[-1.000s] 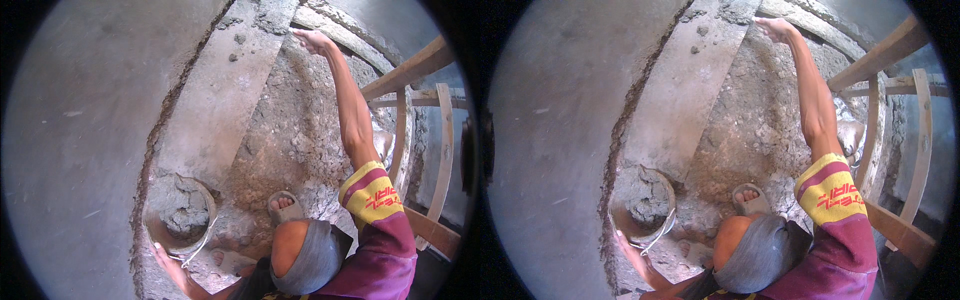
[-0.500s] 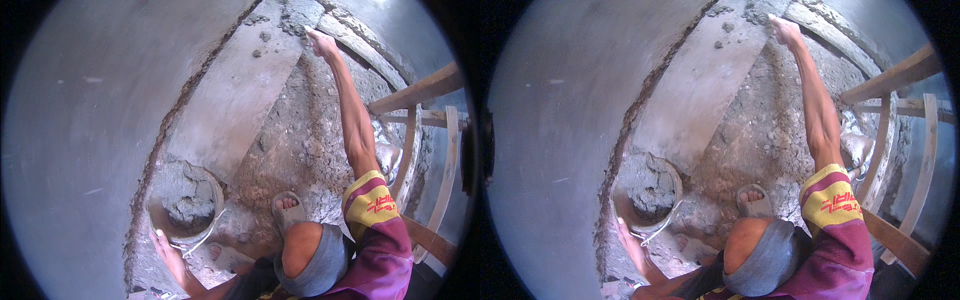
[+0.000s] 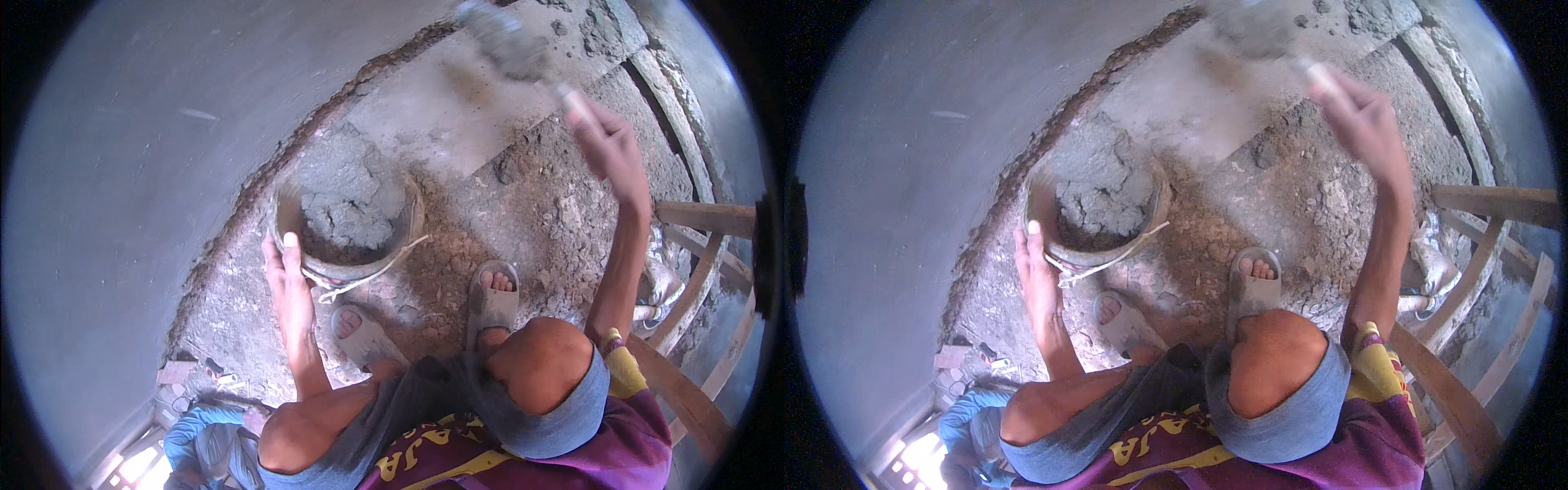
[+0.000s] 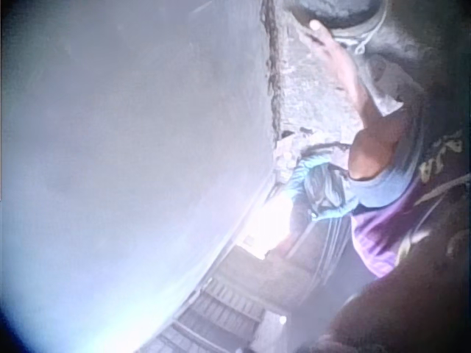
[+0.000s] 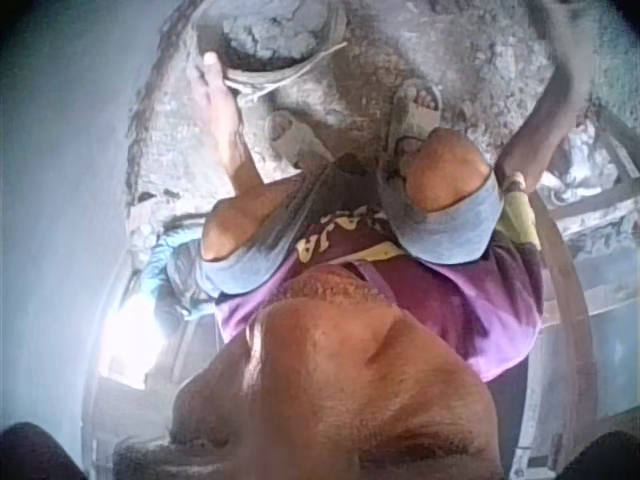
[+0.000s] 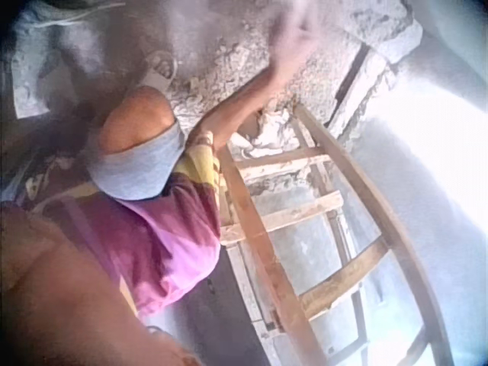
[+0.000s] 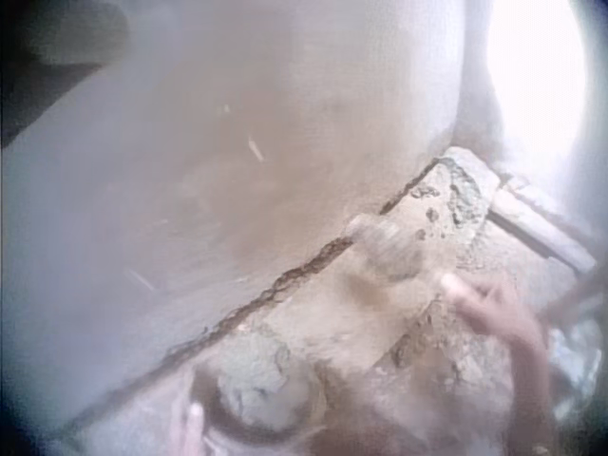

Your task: The person applies mortar from a bucket onto the edge of a floor area using a trowel.

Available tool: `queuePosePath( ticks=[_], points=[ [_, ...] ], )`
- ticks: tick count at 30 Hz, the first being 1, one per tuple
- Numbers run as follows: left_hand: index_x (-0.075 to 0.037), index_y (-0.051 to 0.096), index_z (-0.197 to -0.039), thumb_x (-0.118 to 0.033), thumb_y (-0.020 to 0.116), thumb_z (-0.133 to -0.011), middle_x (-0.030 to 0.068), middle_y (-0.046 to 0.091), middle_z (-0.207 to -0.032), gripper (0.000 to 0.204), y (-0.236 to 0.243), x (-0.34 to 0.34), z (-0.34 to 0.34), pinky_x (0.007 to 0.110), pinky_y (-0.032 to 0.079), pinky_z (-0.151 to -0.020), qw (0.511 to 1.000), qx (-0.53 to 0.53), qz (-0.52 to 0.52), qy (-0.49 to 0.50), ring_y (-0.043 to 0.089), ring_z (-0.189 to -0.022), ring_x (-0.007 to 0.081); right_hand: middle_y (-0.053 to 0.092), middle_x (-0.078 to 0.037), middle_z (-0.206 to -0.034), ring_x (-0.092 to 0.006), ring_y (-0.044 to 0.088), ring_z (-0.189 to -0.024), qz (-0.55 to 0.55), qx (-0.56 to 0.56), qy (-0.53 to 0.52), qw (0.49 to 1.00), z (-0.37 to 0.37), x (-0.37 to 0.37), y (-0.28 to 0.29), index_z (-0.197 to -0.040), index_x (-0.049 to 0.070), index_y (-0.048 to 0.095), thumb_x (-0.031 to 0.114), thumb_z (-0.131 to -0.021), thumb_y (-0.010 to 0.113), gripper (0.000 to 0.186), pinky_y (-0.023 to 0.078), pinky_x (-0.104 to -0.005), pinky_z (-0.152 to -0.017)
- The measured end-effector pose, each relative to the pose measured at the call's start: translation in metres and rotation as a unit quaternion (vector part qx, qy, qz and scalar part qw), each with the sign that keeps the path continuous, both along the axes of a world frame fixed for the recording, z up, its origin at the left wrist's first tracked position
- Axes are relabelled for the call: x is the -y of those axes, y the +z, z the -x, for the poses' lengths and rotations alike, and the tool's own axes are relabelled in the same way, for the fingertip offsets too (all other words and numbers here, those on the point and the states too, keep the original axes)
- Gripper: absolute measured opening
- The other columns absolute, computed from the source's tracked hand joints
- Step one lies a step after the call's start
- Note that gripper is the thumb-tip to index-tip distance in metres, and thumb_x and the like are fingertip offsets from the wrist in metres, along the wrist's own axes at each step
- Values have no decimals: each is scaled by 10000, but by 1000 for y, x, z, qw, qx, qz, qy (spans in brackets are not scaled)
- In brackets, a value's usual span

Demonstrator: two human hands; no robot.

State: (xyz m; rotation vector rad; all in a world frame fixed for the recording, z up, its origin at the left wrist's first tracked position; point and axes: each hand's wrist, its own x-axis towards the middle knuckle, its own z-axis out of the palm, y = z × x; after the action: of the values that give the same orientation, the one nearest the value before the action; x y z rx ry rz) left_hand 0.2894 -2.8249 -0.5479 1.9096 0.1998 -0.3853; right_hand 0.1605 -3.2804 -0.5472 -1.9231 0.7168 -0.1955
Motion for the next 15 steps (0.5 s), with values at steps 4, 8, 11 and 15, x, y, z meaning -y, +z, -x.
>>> queuePosePath(
  ticks=[4, 8, 11, 15],
  points=[
    [26, 261, -1612, -528, 612, -1011, 218, 479, -1478, 890, 14, 10, 3, 420, 447, -1054, 999, -42, -2, 7, 546, -1232, 272, 779, -136, -1091, -237, 765, -803, 150, 77, 188, 968, -12, -120, -3, -1317, 120, 707, 336, -959, 704, 418, 634, -394, -730],
    [-2, 203, -1634, -577, 619, -984, 236, 284, -1636, 962, 9, 4, 10, 491, 339, -1172, 998, -31, -38, 45, 361, -1468, 344, 753, -157, -1096, -258, 751, -796, 98, 80, 70, 990, -28, -118, -38, -1356, 112, 673, 332, -1003, 652, 417, 590, -389, -636],
    [-11, 147, -1646, -585, 616, -984, 228, 220, -1676, 995, -1, 0, 14, 497, 272, -1220, 999, -25, 29, 24, 296, -1517, 353, 666, -48, -829, -130, 617, -616, -137, 0, -158, 978, -11, -42, -48, -1405, 109, 637, 330, -1032, 593, 436, 461, -294, -487],
    [-8, 231, -1626, -487, 551, -1051, 230, 255, -1662, 814, 3, 12, 15, 481, 391, -1155, 999, 8, 5, 36, 365, -1476, 362, 596, -9, -764, -105, 477, -515, -217, 85, -317, 920, 36, 71, -88, -1365, 49, 644, 255, -1025, 569, 405, 397, -271, -456]
  ],
)
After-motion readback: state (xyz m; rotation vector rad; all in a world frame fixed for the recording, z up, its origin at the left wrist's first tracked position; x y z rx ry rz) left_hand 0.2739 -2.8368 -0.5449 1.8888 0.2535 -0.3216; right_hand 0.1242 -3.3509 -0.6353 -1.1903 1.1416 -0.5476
